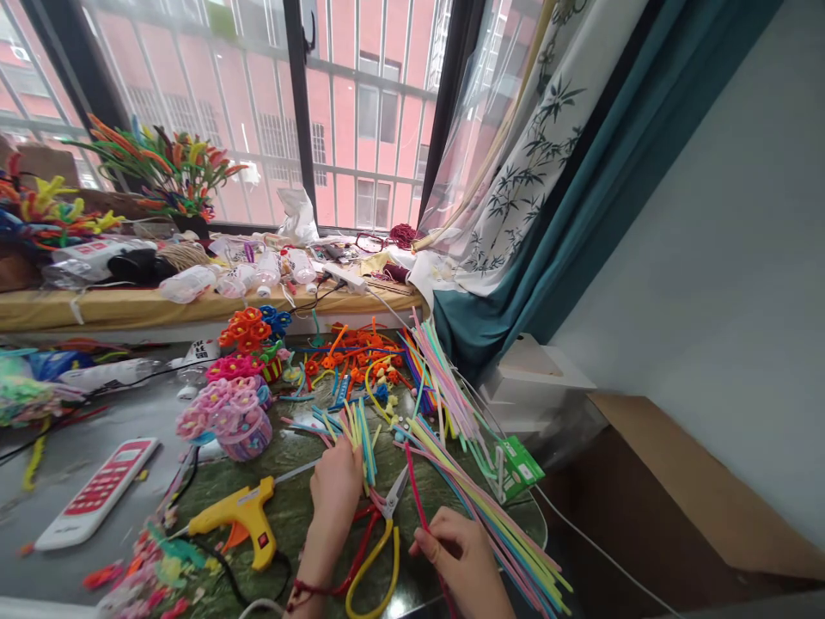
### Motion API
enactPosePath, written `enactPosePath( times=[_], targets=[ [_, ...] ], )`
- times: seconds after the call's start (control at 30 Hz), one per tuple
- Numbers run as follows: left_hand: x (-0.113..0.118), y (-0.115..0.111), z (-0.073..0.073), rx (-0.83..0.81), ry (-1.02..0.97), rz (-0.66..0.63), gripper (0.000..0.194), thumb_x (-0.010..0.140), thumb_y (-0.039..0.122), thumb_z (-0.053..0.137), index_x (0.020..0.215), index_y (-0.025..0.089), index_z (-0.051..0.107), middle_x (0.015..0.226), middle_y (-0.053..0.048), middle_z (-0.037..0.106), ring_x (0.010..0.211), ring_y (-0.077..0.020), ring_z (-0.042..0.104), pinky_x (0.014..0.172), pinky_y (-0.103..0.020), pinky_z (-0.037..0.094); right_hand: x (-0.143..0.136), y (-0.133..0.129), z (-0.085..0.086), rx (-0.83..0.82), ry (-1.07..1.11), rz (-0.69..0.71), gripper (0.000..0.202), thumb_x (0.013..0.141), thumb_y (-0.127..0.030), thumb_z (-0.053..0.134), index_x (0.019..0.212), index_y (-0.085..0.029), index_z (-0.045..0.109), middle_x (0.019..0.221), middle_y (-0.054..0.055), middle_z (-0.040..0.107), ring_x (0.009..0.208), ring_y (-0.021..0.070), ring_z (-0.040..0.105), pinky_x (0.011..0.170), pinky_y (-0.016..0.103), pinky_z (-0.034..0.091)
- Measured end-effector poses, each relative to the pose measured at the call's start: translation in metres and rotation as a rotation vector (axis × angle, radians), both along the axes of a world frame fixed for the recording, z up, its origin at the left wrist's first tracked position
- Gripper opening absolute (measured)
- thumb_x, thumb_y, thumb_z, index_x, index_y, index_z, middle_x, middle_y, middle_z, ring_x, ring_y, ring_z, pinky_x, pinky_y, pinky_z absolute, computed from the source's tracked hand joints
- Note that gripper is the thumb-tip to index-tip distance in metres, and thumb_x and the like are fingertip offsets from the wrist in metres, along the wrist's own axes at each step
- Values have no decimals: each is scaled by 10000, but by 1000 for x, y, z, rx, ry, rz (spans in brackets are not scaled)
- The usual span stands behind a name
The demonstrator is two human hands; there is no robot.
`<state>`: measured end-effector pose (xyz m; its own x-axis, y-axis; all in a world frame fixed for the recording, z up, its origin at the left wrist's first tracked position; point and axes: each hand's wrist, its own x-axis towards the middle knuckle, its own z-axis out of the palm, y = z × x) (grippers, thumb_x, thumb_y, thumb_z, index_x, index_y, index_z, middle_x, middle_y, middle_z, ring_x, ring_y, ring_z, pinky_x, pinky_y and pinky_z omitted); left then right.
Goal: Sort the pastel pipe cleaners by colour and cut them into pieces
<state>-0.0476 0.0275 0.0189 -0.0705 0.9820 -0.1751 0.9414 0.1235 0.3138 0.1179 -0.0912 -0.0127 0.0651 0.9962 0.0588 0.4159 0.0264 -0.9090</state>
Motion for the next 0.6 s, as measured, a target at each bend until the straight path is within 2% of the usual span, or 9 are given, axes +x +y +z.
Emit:
enactPosePath(
  times=[0.1,0.3,0.43,0.6],
  targets=[
    [-3,5,-5,-30,-4,-5,292,934,276,392,993,129,638,964,-201,717,936,-346,692,674,-353,440,1,3,-4,-22,55,6,572,848,-656,546,656,-171,780,641,13,505,562,125,499,515,235,329],
    [-1,8,-13,-59,-28,-20,268,914,327,456,932,147,654,932,-154,723,908,-295,690,689,-346,451,-1,6,-19,-173,316,78,597,822,-661,577,656,-102,708,693,34,555,430,99,567,374,190,356],
    [2,10,-11,-65,-35,10,206,892,231,476,919,130,654,929,-134,719,860,-248,683,686,-333,451,-3,7,-25,-171,429,103,545,800,-629,638,674,-104,711,644,44,601,484,138,639,441,201,454],
    [-2,3,1,-4,-107,57,219,884,227,437,822,166,638,833,-152,713,818,-292,685,597,-298,374,3,8,-33,-232,550,197,504,714,-607,740,787,-109,758,670,71,672,566,187,689,553,261,538]
  ],
)
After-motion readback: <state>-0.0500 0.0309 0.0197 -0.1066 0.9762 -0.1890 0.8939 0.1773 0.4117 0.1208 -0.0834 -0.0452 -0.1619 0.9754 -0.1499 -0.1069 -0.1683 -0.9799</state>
